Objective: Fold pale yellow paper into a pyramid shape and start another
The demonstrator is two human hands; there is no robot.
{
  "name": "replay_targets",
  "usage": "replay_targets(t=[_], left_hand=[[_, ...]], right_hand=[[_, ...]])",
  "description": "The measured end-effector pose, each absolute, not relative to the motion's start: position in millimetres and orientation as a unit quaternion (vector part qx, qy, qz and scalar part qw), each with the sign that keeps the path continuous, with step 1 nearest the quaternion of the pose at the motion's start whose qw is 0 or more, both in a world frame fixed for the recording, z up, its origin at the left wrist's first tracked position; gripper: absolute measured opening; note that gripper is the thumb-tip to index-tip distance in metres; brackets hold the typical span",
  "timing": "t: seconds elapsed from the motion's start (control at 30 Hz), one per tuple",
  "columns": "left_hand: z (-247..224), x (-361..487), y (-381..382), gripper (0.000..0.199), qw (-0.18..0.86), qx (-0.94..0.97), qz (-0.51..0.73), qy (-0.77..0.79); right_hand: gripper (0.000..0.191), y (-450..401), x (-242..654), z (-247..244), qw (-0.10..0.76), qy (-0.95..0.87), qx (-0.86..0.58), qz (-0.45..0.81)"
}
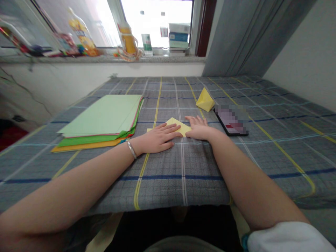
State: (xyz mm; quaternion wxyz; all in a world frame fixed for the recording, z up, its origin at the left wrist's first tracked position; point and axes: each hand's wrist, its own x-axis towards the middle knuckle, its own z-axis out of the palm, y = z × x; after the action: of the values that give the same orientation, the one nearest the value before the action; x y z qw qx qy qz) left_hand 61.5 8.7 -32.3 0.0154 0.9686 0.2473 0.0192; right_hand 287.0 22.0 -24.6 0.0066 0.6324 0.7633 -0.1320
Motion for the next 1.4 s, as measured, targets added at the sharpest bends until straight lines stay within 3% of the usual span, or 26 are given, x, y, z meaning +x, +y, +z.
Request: replay_targets(t=[0.47, 1.4], left_hand=[[-32, 61, 10, 0.045, 0.023, 0.968, 0.018, 0.248], [-32, 59, 13, 0.042, 0.055, 0.969, 0.026, 0.24]], right_hand=[[0.098, 24, 301, -24, 0.054, 0.737, 0.656, -0.15], [0.102, 23, 329, -13, 0.06, 0.774, 0.605, -0.18]])
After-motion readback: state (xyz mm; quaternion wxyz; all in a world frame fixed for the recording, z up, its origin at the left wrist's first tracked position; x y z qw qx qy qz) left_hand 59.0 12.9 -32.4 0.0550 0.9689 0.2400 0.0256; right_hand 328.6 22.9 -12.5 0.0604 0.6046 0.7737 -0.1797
